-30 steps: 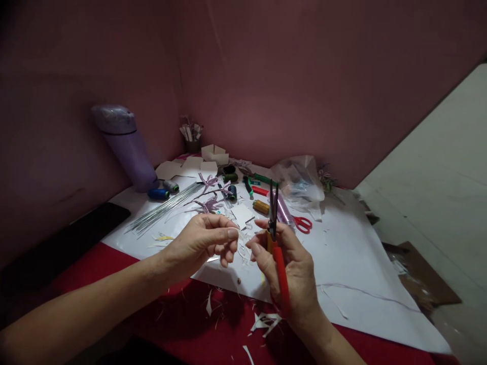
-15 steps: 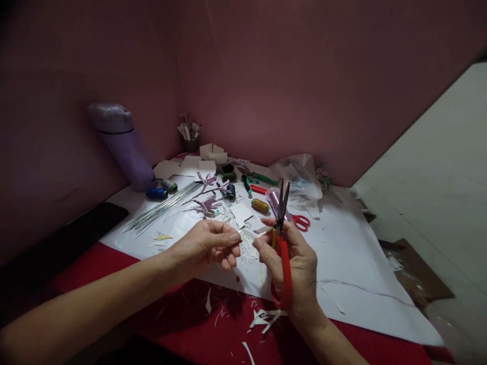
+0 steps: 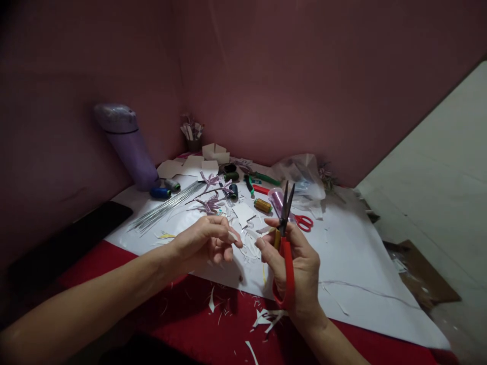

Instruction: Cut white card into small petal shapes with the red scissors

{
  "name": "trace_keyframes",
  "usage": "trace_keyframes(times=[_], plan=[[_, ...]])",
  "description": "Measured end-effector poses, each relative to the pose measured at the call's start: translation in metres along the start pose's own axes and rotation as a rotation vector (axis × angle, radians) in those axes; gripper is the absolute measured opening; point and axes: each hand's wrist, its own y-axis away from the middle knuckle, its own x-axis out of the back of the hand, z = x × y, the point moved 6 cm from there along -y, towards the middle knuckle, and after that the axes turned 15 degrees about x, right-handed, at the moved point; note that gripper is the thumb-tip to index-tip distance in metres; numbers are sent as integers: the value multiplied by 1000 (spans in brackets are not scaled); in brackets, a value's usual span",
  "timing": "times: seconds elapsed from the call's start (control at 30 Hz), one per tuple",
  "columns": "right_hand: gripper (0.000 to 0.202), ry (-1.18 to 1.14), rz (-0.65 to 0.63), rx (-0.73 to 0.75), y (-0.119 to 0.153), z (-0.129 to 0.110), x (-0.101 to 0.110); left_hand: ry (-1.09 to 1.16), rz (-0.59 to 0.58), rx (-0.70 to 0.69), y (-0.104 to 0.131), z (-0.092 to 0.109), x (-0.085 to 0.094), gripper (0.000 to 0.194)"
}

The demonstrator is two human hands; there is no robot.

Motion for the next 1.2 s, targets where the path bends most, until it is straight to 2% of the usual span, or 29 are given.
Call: trace_keyframes(times=[0.17,0.3,0.37,0.47,0.6,0.7,0.8,0.97,1.17,1.2], plan=[[27,7,-13,-12,0,1,-2,21,-30,-62,0,4,-4,10],[26,18,-17,-23,0,0,-2,75,-64,7,0,2,-6,24],[25,18,-11,-22,0,-1,-2,120,-82,48,-1,-1,-7,21],[26,16,0,-24,1,0,-1,61,-47,64,-3,-6,-5,12],[27,17,-23,-37,3,-1,-4,-73,-1,-48,-1,-9,-9,15],[28,-2,-34,-48,5,-1,-7,-64,31,-119,2,-11,-12,20],[28,-37,-52,-52,7,-2,-10,-46,82,-129,4,-11,-12,21],[28,-107,-189,-168,12,6,-18,112,133,-148,8,-2,-6,17],[66,-174,-450,-335,22,4,-35,207,74,-220,13,7,-4,11],[74,-164,-491,-327,22,1,-38,210,66,-226,13,8,-4,11]])
